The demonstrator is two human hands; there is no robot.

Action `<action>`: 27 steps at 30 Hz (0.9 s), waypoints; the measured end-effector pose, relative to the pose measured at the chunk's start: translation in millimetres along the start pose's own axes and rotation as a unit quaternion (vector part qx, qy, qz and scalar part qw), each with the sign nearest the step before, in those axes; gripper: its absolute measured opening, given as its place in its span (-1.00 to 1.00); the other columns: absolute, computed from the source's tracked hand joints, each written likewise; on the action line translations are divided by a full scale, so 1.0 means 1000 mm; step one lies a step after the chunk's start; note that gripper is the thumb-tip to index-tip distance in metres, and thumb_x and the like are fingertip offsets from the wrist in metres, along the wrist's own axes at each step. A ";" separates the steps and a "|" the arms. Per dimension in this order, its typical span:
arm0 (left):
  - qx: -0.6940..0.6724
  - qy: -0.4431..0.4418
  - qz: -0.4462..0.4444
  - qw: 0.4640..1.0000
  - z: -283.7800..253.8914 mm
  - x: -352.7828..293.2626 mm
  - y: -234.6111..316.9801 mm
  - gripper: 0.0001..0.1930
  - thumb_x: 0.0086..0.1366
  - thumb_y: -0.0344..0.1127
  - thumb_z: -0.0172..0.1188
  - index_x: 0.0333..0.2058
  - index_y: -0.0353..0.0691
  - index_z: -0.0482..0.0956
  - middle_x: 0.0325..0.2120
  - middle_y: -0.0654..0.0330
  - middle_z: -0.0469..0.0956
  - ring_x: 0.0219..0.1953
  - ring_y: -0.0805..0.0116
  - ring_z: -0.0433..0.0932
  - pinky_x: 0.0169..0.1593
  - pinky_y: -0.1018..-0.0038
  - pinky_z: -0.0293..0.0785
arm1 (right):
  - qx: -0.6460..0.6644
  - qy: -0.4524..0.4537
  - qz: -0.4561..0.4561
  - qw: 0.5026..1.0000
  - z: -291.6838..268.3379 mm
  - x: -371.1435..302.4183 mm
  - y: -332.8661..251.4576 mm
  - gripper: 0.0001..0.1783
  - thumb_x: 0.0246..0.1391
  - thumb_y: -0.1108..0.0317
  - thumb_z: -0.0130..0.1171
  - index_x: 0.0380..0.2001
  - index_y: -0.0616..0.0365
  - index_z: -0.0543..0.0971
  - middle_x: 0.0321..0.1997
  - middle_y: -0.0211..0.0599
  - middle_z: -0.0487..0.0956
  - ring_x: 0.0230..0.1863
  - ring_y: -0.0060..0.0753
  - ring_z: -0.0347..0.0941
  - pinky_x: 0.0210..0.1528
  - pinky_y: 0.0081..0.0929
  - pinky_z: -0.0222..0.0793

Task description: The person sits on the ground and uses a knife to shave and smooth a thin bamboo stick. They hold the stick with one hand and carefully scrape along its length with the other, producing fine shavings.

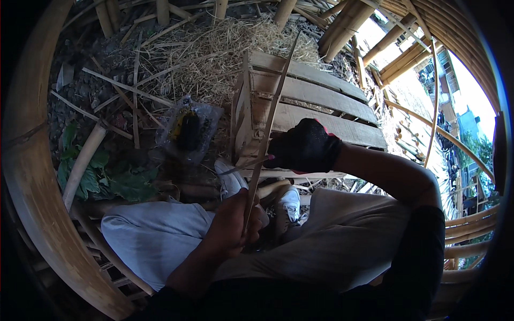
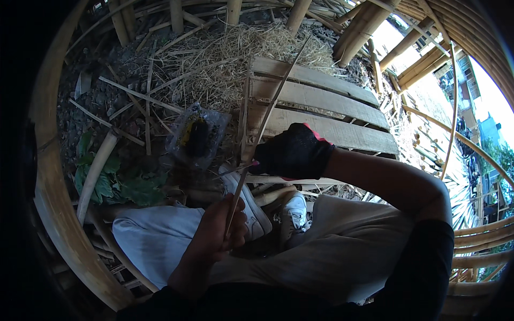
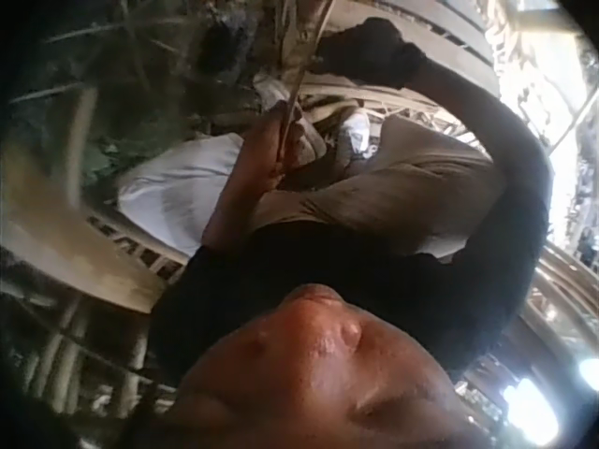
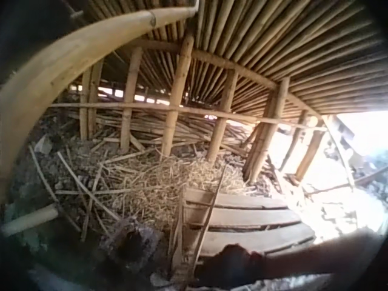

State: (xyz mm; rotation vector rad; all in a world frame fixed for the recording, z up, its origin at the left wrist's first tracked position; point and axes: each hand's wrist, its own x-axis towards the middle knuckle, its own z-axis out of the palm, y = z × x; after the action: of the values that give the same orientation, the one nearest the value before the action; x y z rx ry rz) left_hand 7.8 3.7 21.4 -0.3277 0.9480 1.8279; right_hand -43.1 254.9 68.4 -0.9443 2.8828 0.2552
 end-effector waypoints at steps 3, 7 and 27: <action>-0.005 -0.009 0.009 1.000 -0.001 -0.003 0.004 -0.66 0.54 0.03 -0.14 -0.34 -0.04 0.35 -0.73 0.47 0.12 -0.81 0.66 0.05 -0.76 0.63 -0.03 | -0.015 0.013 0.051 0.999 0.011 0.001 0.043 -0.66 0.31 -0.06 0.02 -0.31 -0.11 0.62 -0.41 -0.38 0.63 -0.35 -0.25 0.62 -0.45 -0.23 0.48; -0.037 -0.052 -0.002 0.998 -0.009 -0.001 0.004 -0.67 0.55 0.02 -0.15 -0.35 -0.02 0.33 -0.74 0.47 0.12 -0.83 0.66 0.03 -0.76 0.63 -0.07 | -0.014 0.013 0.076 0.997 0.011 0.002 0.036 -0.63 0.34 -0.07 -0.02 -0.31 -0.09 0.62 -0.42 -0.37 0.63 -0.35 -0.21 0.62 -0.43 -0.21 0.49; -0.025 -0.064 -0.029 0.997 -0.011 -0.003 0.006 -0.62 0.55 0.09 -0.19 -0.41 0.03 0.30 -0.77 0.50 0.10 -0.84 0.66 0.01 -0.78 0.65 -0.08 | -0.013 0.051 -0.019 0.998 0.003 0.005 0.030 -0.61 0.32 -0.10 0.01 -0.40 -0.08 0.56 -0.54 -0.37 0.56 -0.50 -0.22 0.57 -0.48 -0.26 0.45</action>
State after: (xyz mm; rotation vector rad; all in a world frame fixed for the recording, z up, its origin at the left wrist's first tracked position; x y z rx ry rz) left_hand 1.7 -8.0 18.9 -0.2637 0.7972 1.7994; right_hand -65.0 276.0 68.8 -1.0443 2.9570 0.2487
